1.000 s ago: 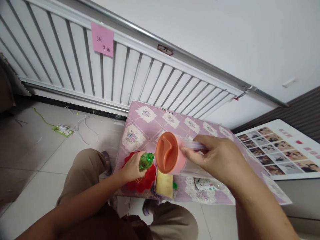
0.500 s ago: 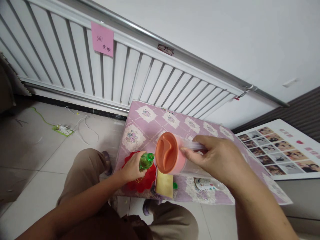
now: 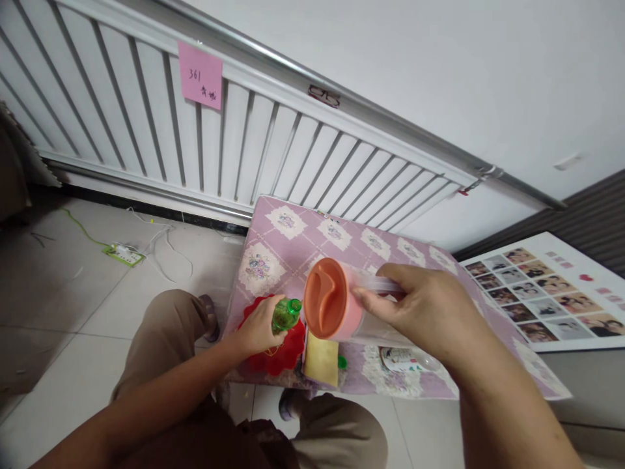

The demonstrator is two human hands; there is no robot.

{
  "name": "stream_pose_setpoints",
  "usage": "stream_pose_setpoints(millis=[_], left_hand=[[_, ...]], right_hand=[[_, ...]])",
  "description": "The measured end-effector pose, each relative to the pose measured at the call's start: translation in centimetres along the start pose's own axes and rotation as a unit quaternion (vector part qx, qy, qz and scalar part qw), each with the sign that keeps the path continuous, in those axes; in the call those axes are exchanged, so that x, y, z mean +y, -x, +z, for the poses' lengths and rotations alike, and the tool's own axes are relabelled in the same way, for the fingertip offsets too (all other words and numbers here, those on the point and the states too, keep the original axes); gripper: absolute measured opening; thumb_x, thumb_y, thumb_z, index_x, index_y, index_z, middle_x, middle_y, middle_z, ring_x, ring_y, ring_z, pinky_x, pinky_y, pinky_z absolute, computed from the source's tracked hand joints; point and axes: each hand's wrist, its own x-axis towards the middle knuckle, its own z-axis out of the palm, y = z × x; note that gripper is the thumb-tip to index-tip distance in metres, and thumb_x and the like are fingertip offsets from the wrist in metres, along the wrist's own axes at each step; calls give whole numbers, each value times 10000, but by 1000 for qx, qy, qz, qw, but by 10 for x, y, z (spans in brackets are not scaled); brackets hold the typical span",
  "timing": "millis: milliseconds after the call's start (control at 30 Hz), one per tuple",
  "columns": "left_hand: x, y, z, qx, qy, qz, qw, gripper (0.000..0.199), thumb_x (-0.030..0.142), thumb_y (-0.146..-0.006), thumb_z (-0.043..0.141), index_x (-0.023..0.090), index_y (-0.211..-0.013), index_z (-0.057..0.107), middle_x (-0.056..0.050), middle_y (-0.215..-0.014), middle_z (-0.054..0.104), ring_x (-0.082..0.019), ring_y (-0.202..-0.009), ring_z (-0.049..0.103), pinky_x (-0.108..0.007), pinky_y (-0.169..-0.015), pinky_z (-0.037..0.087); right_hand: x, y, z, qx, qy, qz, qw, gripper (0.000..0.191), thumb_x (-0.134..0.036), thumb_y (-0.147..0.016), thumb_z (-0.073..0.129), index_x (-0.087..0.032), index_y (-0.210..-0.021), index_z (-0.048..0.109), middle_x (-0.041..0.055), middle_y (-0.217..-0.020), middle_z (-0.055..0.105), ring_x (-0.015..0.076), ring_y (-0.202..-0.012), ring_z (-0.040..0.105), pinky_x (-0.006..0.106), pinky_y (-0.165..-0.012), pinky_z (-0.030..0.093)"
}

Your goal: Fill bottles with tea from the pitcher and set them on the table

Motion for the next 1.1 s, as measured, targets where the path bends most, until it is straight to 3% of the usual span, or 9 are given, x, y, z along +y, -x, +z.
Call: stream_pose_setpoints(millis=[1100], left_hand=[[-4, 0, 3, 5, 3, 6, 1000, 815, 170, -687, 729, 221, -1412, 359, -137, -1362, 558, -332, -1322, 510, -520, -1113, 442]], right_hand=[[-3, 0, -1, -14, 5, 23, 1000, 491, -714, -668, 544, -233, -570, 553, -37, -454, 454, 135, -464, 401, 273, -457, 295]])
